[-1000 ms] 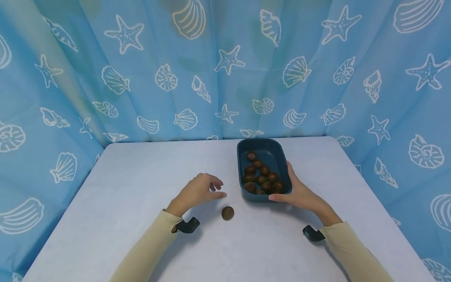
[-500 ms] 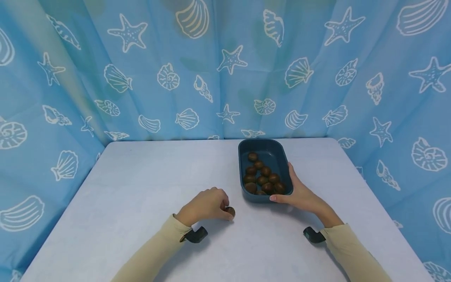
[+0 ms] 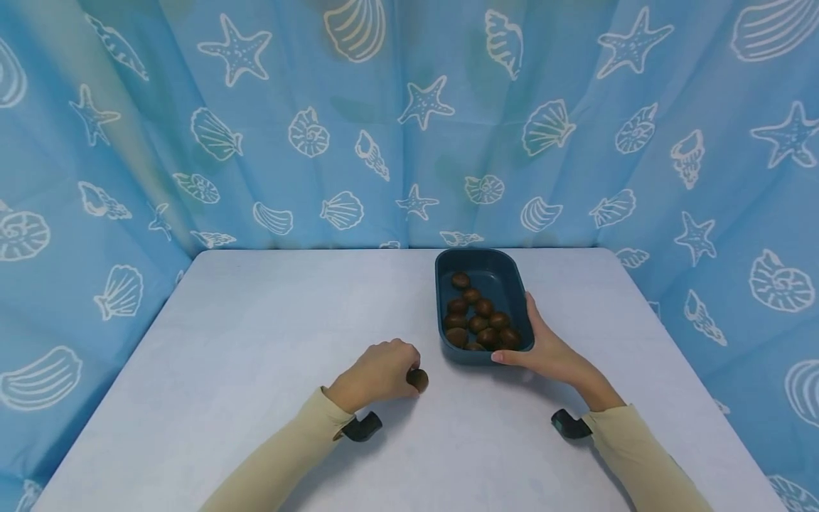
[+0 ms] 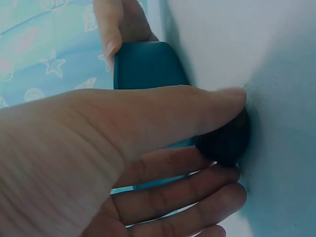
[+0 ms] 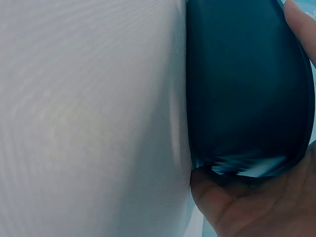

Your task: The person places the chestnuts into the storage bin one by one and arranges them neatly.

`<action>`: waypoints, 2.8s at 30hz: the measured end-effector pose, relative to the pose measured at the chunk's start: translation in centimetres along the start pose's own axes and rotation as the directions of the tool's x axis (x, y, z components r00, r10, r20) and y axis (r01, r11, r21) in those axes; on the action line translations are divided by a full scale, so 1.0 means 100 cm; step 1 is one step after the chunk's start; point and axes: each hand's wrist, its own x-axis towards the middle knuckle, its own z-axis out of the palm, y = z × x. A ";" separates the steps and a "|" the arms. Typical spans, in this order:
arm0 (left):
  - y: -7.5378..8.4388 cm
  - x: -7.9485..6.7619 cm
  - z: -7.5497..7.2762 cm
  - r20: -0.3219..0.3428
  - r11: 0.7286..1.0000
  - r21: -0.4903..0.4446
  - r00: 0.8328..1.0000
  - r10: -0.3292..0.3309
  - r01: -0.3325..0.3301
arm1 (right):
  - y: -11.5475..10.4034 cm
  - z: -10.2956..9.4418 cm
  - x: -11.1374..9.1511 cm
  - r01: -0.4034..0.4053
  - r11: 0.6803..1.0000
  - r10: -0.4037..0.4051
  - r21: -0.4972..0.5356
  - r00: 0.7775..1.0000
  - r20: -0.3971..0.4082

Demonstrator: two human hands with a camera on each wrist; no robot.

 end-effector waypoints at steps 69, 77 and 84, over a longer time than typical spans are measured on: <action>-0.044 0.129 -0.051 -0.421 0.891 -0.423 0.906 -0.033 -0.164 | 0.002 -0.002 -0.003 0.021 0.999 -0.020 0.036 1.000 -0.012; -0.039 0.152 -0.044 -0.364 0.925 -0.327 0.929 0.066 -0.194 | 0.000 -0.001 -0.003 0.026 0.997 -0.025 0.068 1.000 -0.012; -0.035 0.162 -0.039 -0.308 0.937 -0.286 0.945 0.109 -0.202 | 0.002 -0.002 -0.003 0.036 0.997 -0.035 0.070 0.999 -0.013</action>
